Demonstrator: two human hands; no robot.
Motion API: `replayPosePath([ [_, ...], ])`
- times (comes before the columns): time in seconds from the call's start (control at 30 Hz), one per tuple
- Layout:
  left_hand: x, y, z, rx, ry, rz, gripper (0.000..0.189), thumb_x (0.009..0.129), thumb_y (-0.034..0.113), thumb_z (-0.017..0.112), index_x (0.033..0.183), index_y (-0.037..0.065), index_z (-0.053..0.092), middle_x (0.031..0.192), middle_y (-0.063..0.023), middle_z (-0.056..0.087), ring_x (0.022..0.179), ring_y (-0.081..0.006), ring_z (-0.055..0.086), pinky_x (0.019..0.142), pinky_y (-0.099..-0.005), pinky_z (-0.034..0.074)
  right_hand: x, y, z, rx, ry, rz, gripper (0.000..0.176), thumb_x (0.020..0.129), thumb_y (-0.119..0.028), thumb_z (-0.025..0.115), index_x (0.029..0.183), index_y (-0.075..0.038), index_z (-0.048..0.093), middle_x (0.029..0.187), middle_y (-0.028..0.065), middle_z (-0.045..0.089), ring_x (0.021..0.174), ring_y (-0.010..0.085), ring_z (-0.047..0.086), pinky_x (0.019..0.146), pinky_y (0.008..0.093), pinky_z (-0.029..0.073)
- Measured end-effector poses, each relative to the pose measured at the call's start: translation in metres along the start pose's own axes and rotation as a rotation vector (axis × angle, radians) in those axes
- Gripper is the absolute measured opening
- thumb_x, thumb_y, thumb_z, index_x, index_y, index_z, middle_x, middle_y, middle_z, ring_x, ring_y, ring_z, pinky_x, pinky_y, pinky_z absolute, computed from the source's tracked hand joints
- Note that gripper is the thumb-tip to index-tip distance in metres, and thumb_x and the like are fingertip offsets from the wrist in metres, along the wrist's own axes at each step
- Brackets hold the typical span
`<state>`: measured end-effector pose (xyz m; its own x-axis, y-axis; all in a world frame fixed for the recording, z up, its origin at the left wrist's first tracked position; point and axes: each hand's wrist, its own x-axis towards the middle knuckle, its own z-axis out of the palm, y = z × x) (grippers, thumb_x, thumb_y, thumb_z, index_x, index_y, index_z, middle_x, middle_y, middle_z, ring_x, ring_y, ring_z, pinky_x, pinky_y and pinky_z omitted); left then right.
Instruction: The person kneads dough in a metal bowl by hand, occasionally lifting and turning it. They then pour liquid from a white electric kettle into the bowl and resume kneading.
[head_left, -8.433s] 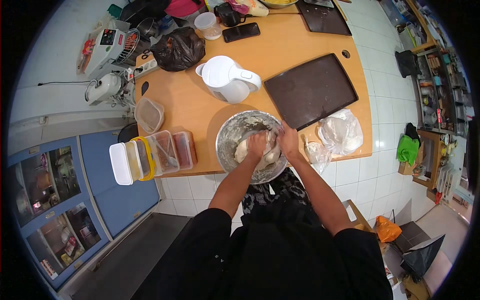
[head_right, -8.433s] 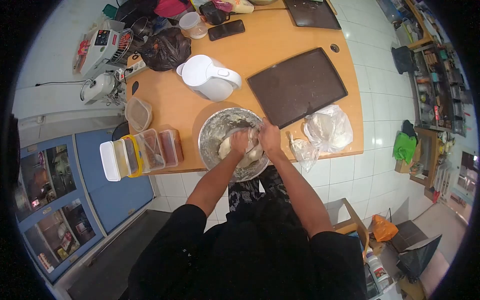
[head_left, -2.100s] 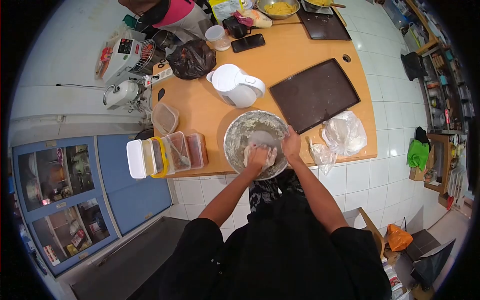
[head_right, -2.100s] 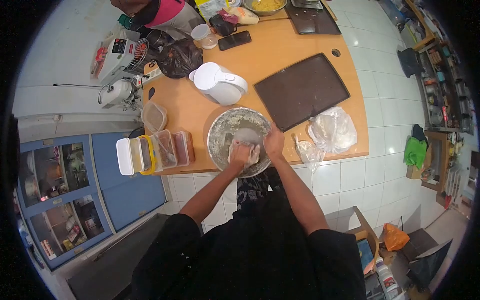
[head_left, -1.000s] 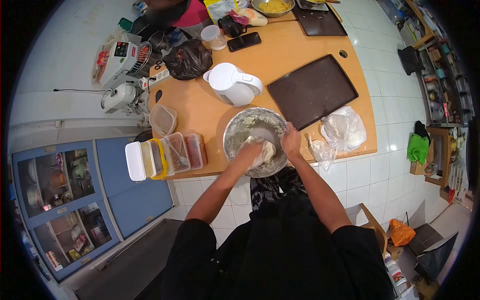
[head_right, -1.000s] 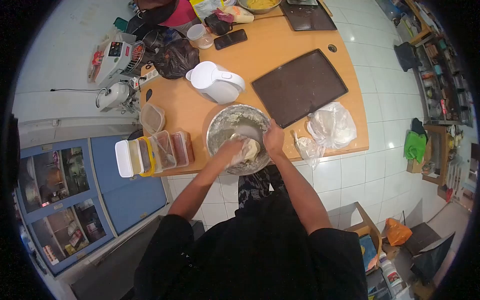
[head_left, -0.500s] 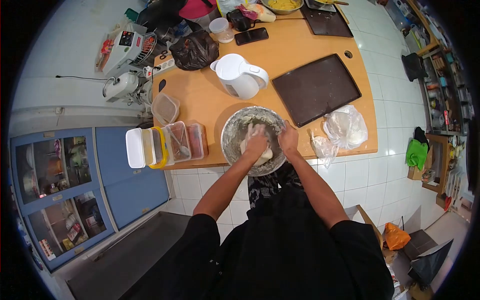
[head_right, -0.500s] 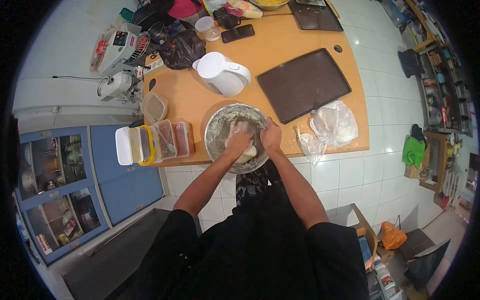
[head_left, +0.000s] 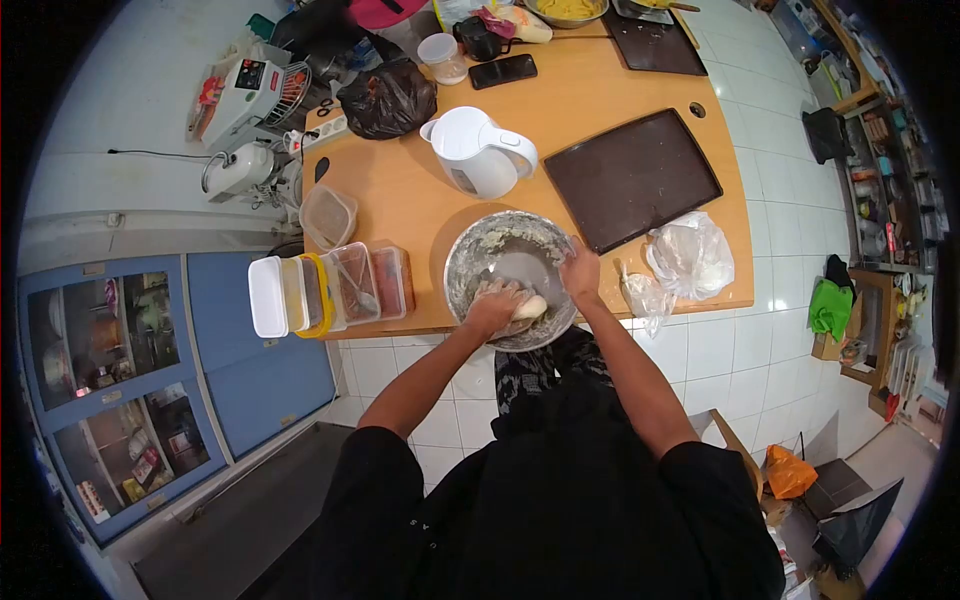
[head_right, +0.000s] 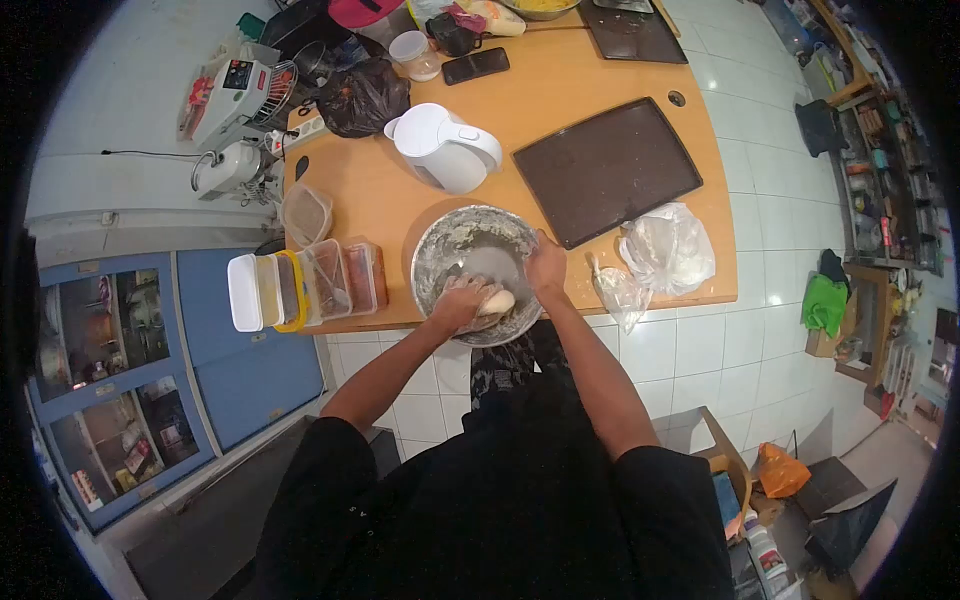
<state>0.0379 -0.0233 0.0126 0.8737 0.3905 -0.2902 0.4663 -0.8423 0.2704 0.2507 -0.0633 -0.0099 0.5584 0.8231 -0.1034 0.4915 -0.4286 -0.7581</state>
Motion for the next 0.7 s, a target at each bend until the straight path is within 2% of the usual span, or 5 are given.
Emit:
replayPosePath([
  [0.13,0.039,-0.019,0.049,-0.059,0.190,-0.071,0.035,0.084,0.031,0.055,0.115,0.015,0.061,0.104,-0.0111,0.064,0.098,-0.0303,0.063,0.077,-0.0488,0.050,-0.001,-0.006,-0.005,-0.001,-0.003,0.039,0.012,0.078,0.001,0.056,0.090,0.001,0.055,0.084,0.0265,0.063,0.084,0.0461,0.060,0.071,0.0521,0.047],
  [0.23,0.068,-0.033,0.060,-0.120,0.069,-0.260,0.023,0.084,0.019,0.053,0.100,0.011,0.066,0.086,-0.0145,0.066,0.083,-0.0312,0.066,0.072,-0.0454,0.052,-0.002,-0.004,-0.002,0.049,0.012,0.021,0.012,0.079,0.001,0.056,0.091,0.001,0.055,0.085,0.0268,0.063,0.085,0.0463,0.060,0.071,0.0523,0.047],
  [0.33,0.083,-0.047,0.085,-0.116,0.308,-0.420,0.020,0.084,0.018,0.052,0.091,0.009,0.068,0.078,-0.0182,0.066,0.077,-0.0341,0.066,0.071,-0.0473,0.051,-0.003,-0.008,-0.006,0.055,0.025,0.034,0.014,0.079,0.001,0.055,0.093,0.001,0.056,0.085,0.0273,0.063,0.085,0.0465,0.060,0.071,0.0523,0.047],
  [0.57,0.084,-0.022,0.044,-0.670,0.602,-0.973,0.034,0.087,0.033,0.062,0.102,0.004,0.067,0.096,-0.0225,0.067,0.092,-0.0389,0.064,0.082,-0.0430,0.050,-0.005,-0.008,-0.005,0.029,0.017,0.069,0.021,0.078,0.002,0.055,0.099,-0.001,0.059,0.084,0.0274,0.063,0.083,0.0459,0.061,0.069,0.0519,0.048],
  [0.7,0.060,-0.020,0.018,-1.086,0.478,-0.797,0.044,0.091,0.035,0.059,0.119,0.001,0.060,0.113,-0.0204,0.065,0.106,-0.0293,0.062,0.091,-0.0369,0.047,-0.006,0.000,0.000,0.054,0.064,0.009,0.018,0.080,-0.001,0.057,0.097,0.001,0.057,0.079,0.0283,0.062,0.078,0.0463,0.060,0.067,0.0510,0.046],
])
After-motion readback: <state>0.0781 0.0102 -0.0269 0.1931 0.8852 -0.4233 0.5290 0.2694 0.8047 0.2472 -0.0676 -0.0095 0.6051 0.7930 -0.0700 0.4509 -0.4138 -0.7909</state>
